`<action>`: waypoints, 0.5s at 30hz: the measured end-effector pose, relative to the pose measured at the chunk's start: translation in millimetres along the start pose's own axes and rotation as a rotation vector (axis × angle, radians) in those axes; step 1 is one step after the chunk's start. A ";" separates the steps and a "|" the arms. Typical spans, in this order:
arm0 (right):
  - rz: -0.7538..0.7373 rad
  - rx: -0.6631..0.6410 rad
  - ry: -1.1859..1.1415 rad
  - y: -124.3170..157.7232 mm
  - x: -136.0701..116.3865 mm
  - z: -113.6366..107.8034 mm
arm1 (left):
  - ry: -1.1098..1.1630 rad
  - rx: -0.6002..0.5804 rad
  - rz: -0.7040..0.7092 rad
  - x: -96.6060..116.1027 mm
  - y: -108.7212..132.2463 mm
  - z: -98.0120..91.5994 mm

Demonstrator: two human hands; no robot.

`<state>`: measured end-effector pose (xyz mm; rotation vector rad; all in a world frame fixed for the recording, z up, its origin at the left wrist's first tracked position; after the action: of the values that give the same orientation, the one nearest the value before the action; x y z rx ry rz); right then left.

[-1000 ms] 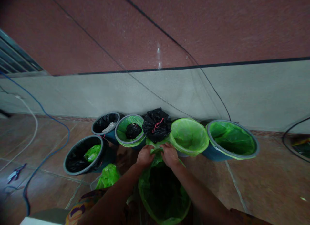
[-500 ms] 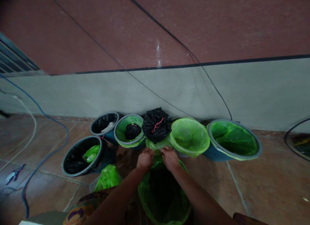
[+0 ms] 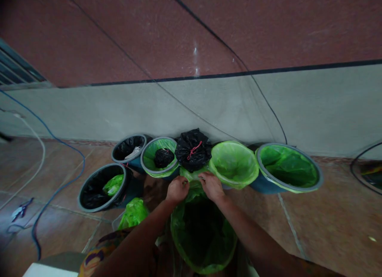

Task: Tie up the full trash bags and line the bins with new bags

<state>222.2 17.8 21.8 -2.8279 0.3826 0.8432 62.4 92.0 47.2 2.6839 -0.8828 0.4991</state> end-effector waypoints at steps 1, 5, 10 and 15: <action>-0.023 -0.052 0.031 -2.9 -1.9 1.4 | 0.005 -0.013 0.019 2.8 -2.4 1.6; -0.055 -0.238 0.172 -8.8 -4.6 11.1 | -0.085 -0.171 0.126 7.2 -10.1 13.6; 0.028 -0.285 0.239 0.7 5.0 17.0 | -0.194 -0.265 0.018 -5.5 -5.3 26.6; 0.111 -0.278 0.261 10.3 8.4 17.6 | -0.212 -0.254 -0.155 -9.5 6.3 28.8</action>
<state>217.0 10.4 1.7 -3.2148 0.4965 0.5854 58.2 81.7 18.3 2.5721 -0.7268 0.0627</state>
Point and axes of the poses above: each hand's wrist, its own y-axis away from the middle knuckle, its own z-axis out of the palm, x = y × z, the point moved 2 cm from there along -y, towards the middle knuckle, and after that the axes turned 2 degrees about x, right-handed, at the moved point
